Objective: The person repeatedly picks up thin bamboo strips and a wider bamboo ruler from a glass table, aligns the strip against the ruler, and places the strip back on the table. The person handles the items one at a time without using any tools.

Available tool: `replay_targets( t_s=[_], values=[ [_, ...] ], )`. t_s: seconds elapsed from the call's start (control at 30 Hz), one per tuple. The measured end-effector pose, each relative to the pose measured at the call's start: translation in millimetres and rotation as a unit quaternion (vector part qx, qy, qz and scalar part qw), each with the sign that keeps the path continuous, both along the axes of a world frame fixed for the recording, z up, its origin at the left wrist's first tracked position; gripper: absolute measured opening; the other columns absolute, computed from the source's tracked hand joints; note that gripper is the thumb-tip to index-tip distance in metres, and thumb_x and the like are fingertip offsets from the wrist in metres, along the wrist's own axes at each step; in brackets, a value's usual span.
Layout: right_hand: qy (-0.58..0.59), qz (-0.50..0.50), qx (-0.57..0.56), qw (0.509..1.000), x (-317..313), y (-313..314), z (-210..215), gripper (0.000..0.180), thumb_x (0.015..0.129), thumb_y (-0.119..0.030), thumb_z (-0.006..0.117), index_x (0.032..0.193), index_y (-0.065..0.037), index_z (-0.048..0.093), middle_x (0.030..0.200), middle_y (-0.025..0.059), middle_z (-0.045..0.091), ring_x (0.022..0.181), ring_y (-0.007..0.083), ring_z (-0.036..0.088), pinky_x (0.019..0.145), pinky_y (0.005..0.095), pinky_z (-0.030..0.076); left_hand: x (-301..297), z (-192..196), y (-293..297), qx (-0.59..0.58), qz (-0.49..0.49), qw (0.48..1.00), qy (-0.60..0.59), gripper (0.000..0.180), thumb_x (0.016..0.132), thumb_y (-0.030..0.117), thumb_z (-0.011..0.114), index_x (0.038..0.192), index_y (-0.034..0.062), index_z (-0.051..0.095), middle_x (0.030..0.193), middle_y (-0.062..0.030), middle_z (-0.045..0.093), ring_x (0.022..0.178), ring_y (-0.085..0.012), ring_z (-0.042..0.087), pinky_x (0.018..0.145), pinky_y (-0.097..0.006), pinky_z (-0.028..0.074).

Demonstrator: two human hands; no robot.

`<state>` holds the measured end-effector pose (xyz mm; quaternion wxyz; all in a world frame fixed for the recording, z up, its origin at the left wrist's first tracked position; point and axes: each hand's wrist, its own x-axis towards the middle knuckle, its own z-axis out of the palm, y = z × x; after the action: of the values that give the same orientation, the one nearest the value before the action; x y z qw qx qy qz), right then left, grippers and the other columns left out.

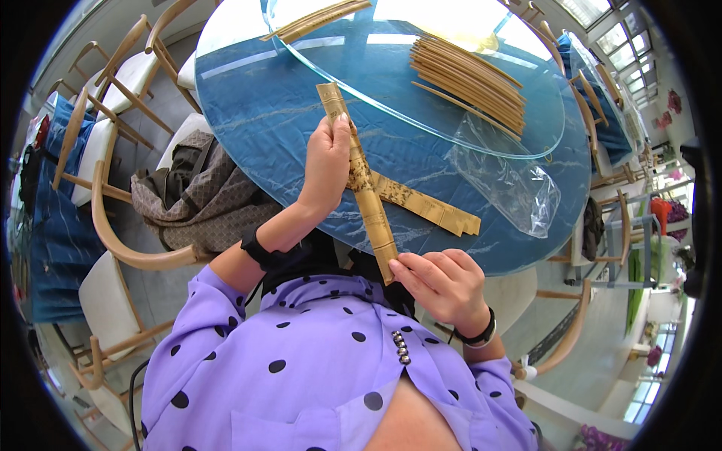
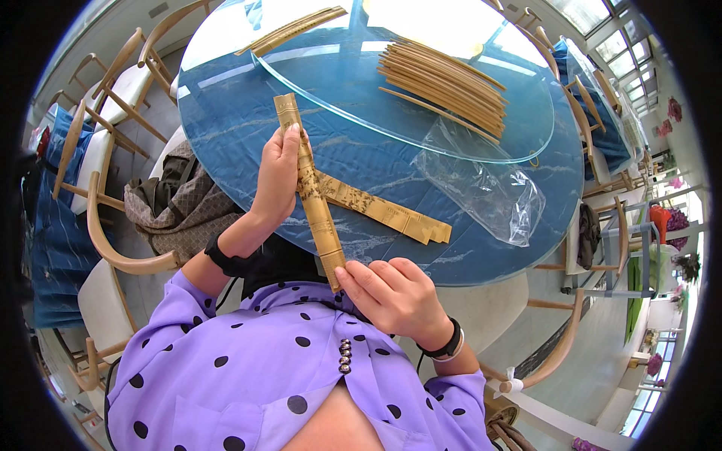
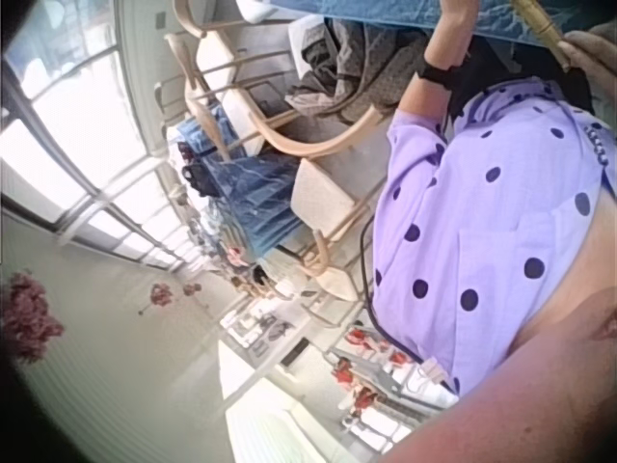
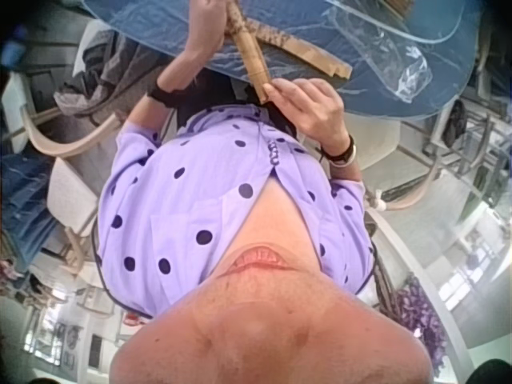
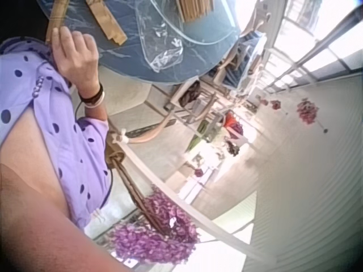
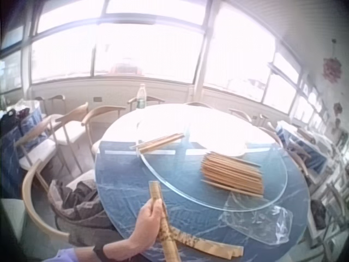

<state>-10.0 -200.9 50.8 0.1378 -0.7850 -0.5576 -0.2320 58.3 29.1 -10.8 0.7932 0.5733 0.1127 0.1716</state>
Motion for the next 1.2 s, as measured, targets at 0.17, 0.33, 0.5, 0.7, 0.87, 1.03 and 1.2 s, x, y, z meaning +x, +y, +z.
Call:
replay_targets(
  t_s=[0.17, 0.33, 0.5, 0.7, 0.87, 1.03, 1.2],
  values=[
    [0.001, -0.019, 0.009, 1.0, 3.9, -2.0, -6.0, 0.031, 0.072, -0.009, 0.076, 0.103, -0.009, 0.077, 0.099, 0.0012, 0.071, 0.074, 0.0134, 0.065, 0.068, 0.0283, 0.049, -3.4, 9.3, -3.1, -0.013, 0.028, 1.0, 0.002, 0.028, 0.11, 0.03, 0.044, 0.097, 0.0072, 0.054, 0.074, 0.0033, 0.047, 0.063, -0.0033, 0.041, 0.057, -0.025, 0.04],
    [0.0, -0.017, 0.016, 1.0, 20.4, 3.1, -5.4, 0.031, 0.073, -0.011, 0.077, 0.103, -0.01, 0.076, 0.099, 0.0016, 0.071, 0.075, 0.0143, 0.066, 0.066, 0.0276, 0.049, -17.9, 11.1, -13.8, 0.02, -0.062, 0.998, 0.015, 0.024, 0.11, 0.031, 0.046, 0.101, 0.0099, 0.053, 0.078, 0.005, 0.048, 0.065, -0.0014, 0.044, 0.055, -0.021, 0.04],
    [0.034, -0.013, 0.033, 0.999, 33.8, -1.4, -3.2, 0.032, 0.078, -0.019, 0.082, 0.106, -0.008, 0.073, 0.098, 0.0019, 0.068, 0.077, 0.0149, 0.065, 0.066, 0.0282, 0.051, 22.1, 39.3, 28.3, 0.285, -0.078, 0.955, -0.014, 0.031, 0.109, 0.032, 0.048, 0.103, 0.003, 0.056, 0.08, 0.0008, 0.052, 0.072, -0.0082, 0.048, 0.068, -0.028, 0.044],
    [0.079, -0.08, 0.028, 0.993, 55.3, -24.8, 8.5, 0.028, 0.074, -0.017, 0.085, 0.096, -0.006, 0.072, 0.092, 0.0037, 0.07, 0.076, 0.0194, 0.067, 0.064, 0.0313, 0.05, 174.7, 57.1, 158.7, 0.811, 0.069, 0.58, 0.011, 0.03, 0.105, 0.02, 0.045, 0.116, -0.0012, 0.063, 0.099, -0.02, 0.07, 0.092, -0.0341, 0.07, 0.079, -0.043, 0.056],
    [0.057, -0.139, -0.024, 0.988, 83.0, -44.6, 13.9, 0.022, 0.08, -0.021, 0.081, 0.093, -0.006, 0.071, 0.088, 0.0035, 0.068, 0.074, 0.0207, 0.065, 0.063, 0.0331, 0.049, 269.9, 50.0, 183.1, 0.872, 0.066, 0.481, 0.06, 0.034, 0.104, 0.016, 0.045, 0.132, 0.0064, 0.061, 0.104, -0.0166, 0.071, 0.095, -0.0304, 0.071, 0.079, -0.04, 0.058],
    [0.085, -0.191, -0.022, 0.978, 116.3, -62.2, 22.1, 0.019, 0.083, -0.021, 0.079, 0.09, -0.005, 0.071, 0.085, 0.0054, 0.068, 0.076, 0.0247, 0.065, 0.066, 0.0361, 0.051, 315.4, 35.2, 174.4, 0.889, 0.024, 0.449, 0.085, 0.027, 0.095, 0.011, 0.057, 0.121, 0.0085, 0.065, 0.114, -0.0138, 0.069, 0.107, -0.0279, 0.069, 0.085, -0.037, 0.058],
    [0.091, -0.189, -0.052, 0.976, 142.5, -65.4, 16.4, 0.018, 0.083, -0.021, 0.078, 0.089, -0.005, 0.071, 0.085, 0.0054, 0.068, 0.079, 0.0258, 0.064, 0.069, 0.0374, 0.052, 311.3, 31.3, 177.0, 0.884, 0.012, 0.456, 0.106, 0.046, 0.103, 0.043, 0.051, 0.133, 0.0106, 0.063, 0.115, -0.015, 0.067, 0.11, -0.0303, 0.065, 0.09, -0.041, 0.055]
  ],
)
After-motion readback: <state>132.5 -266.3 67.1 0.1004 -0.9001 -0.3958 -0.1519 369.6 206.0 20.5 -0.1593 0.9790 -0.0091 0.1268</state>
